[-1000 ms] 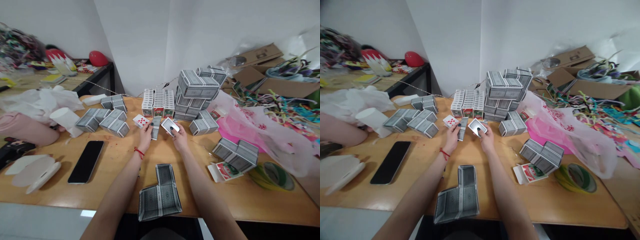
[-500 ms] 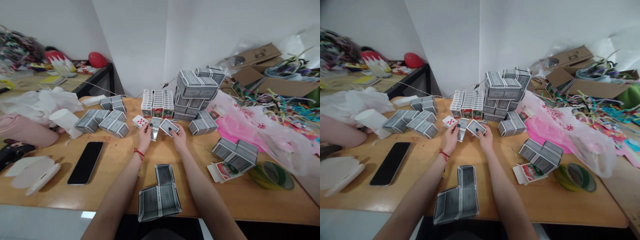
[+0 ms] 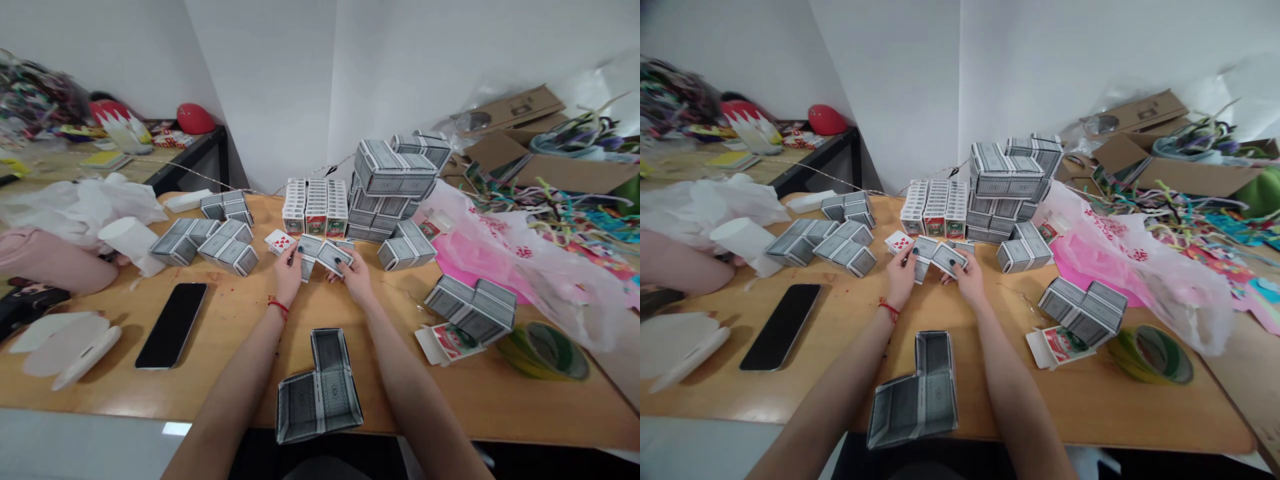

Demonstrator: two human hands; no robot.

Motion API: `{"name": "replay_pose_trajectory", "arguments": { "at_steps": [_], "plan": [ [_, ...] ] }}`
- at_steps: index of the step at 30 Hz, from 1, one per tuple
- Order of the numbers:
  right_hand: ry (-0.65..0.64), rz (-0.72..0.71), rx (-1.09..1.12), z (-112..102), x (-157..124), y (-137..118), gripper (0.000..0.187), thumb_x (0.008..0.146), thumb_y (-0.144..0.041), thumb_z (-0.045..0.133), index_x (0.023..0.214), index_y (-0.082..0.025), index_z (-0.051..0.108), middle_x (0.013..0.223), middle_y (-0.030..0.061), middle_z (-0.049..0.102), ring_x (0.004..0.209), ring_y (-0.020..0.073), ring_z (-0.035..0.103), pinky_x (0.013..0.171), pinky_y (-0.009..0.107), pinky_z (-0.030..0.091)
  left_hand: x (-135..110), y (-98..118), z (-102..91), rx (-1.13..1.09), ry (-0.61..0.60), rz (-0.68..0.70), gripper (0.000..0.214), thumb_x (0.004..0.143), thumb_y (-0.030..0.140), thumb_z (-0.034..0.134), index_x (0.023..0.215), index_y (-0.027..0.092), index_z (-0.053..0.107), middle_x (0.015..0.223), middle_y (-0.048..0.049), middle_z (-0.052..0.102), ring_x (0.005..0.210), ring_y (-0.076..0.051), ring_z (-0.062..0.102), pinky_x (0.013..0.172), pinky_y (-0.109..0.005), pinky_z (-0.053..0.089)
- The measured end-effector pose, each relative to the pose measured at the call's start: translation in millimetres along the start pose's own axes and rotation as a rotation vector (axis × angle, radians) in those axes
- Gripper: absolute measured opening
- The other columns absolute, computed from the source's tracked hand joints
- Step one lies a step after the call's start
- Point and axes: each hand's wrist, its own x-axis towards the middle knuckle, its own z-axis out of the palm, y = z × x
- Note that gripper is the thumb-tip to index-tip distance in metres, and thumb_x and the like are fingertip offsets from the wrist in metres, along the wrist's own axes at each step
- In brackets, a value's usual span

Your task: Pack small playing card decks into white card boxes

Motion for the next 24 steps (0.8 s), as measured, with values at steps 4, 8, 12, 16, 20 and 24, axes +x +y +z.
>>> {"name": "replay_pose_trajectory", "arguments": {
  "at_steps": [4,8,12,16,20,24],
  "plan": [
    [-0.017,0.002,-0.034,-0.9,0.0,-0.8,0.040,0.070,-0.039,0.058,0.104,-0.022,0.045,0.062,-0.0040,0.063,0.046,0.0122,0.058,0.043,0.023,0.045,-0.2,-1.5,-0.4,0.025,0.003,0.003,0.029,0.075,0.028,0.055,0.101,0.016,0.064,0.104,-0.0090,0.063,0.094,-0.020,0.057,0.088,-0.034,0.043],
    [-0.009,0.004,-0.053,-2.8,1.5,1.0,0.040,0.070,-0.039,0.058,0.104,-0.022,0.046,0.062,-0.0034,0.063,0.044,0.0116,0.056,0.039,0.022,0.042,0.2,-4.2,-0.9,0.035,-0.016,0.026,0.029,0.075,0.026,0.055,0.101,0.016,0.064,0.104,-0.0090,0.063,0.094,-0.019,0.058,0.088,-0.033,0.044],
    [-0.015,0.022,-0.034,-4.6,2.5,1.9,0.042,0.069,-0.039,0.059,0.104,-0.022,0.046,0.062,-0.0030,0.063,0.042,0.0112,0.053,0.038,0.022,0.040,0.7,-4.6,-2.1,0.080,-0.051,0.055,0.030,0.076,0.024,0.053,0.103,0.017,0.063,0.104,-0.0088,0.063,0.093,-0.019,0.058,0.088,-0.033,0.044],
    [-0.023,0.033,-0.055,-6.2,1.9,-1.0,0.043,0.068,-0.038,0.060,0.106,-0.021,0.047,0.061,-0.0029,0.063,0.039,0.0095,0.050,0.038,0.021,0.037,0.5,-3.2,-3.1,0.095,-0.076,0.081,0.029,0.076,0.023,0.054,0.103,0.017,0.063,0.099,-0.0084,0.065,0.090,-0.018,0.058,0.085,-0.032,0.045],
    [-0.033,0.027,-0.107,-8.1,1.3,-3.4,0.040,0.070,-0.036,0.057,0.106,-0.020,0.048,0.057,-0.0037,0.061,0.037,0.0070,0.044,0.037,0.019,0.033,0.1,-2.6,-3.5,0.142,-0.083,0.113,0.029,0.076,0.022,0.053,0.102,0.016,0.064,0.097,-0.0088,0.065,0.087,-0.018,0.058,0.082,-0.030,0.045],
    [-0.031,0.026,-0.134,-9.4,2.3,-2.7,0.035,0.071,-0.035,0.055,0.103,-0.021,0.047,0.060,-0.0046,0.058,0.044,0.0079,0.050,0.039,0.017,0.033,-0.6,-0.7,-4.3,0.180,-0.084,0.168,0.029,0.077,0.024,0.053,0.104,0.017,0.063,0.094,-0.0083,0.065,0.085,-0.017,0.058,0.081,-0.030,0.046]
  ]
}}
